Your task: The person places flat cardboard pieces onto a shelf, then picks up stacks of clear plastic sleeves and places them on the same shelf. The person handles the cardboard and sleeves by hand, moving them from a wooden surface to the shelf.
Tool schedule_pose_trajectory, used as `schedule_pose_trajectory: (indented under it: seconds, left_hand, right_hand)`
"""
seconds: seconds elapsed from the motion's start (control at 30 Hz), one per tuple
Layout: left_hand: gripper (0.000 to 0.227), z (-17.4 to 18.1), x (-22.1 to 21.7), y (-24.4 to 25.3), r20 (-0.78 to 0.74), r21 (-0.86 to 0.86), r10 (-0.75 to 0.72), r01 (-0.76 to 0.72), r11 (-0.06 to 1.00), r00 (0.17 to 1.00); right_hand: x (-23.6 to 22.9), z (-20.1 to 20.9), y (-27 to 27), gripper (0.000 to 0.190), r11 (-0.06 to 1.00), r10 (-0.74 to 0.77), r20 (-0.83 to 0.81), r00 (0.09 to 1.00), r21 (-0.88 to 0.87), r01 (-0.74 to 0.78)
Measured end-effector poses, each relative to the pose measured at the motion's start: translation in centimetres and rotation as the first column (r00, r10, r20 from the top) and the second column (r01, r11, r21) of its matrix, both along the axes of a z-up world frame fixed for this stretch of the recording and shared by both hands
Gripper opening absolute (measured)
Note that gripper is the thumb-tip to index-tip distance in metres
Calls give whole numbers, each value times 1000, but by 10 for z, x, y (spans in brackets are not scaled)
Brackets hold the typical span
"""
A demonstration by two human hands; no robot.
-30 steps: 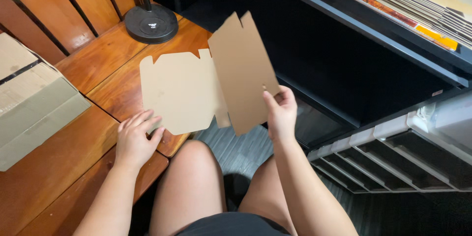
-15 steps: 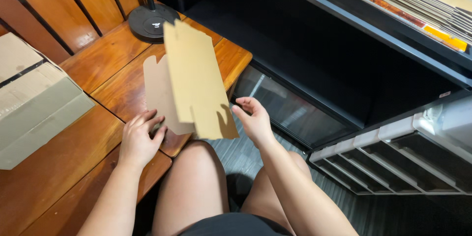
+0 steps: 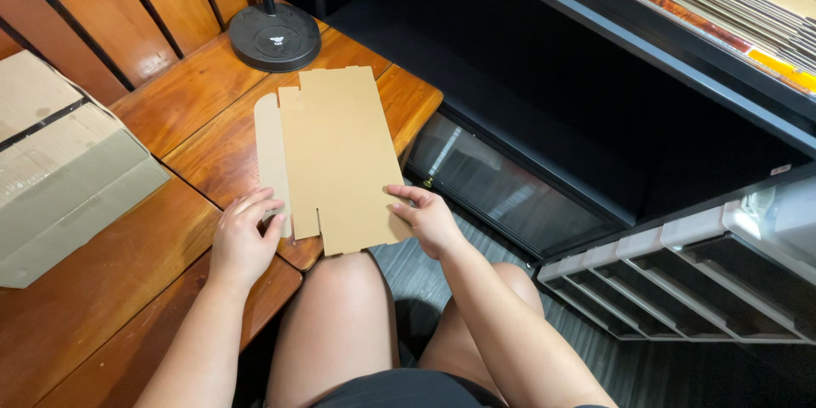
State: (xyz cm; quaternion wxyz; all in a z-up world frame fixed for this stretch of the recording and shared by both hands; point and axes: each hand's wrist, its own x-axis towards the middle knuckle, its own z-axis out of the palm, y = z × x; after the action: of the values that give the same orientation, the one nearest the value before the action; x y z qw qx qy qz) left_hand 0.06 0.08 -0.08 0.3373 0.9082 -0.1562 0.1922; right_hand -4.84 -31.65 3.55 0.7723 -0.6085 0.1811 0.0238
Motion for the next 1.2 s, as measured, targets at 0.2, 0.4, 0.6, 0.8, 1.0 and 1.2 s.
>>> schedule_pose_trajectory:
  seconds: [0.2, 0.4, 0.6, 0.8, 1.0, 1.2]
  left_hand:
    - [32, 20, -5, -2, -96, -182, 51, -68, 981, 994]
    - [56, 43, 5, -15, -568, -505, 30, -377, 776, 823]
    - [68, 107, -1, -38, -669, -684, -249, -449, 574, 700]
    - [74, 94, 33, -45, -613, -789, -546, -475, 389, 571]
    - [67, 52, 62, -68, -641, -766, -505, -522, 375, 578]
    - [65, 37, 72, -86, -615, -788, -513, -480, 385, 599]
  right_hand:
    - [-8, 11, -4, 43, 990, -55, 1, 998, 129, 54]
    - [-22, 33, -15, 46, 968, -73, -5, 997, 241, 72]
    - [-28, 23, -39, 47, 956, -70, -6, 998, 283, 69]
    - [-40, 29, -44, 48, 972, -23, -17, 1000, 232, 26]
    - [-36, 26, -47, 58, 981, -49, 54, 997, 188, 38]
    - [-48, 51, -49, 67, 958, -125, 17, 992, 263, 116]
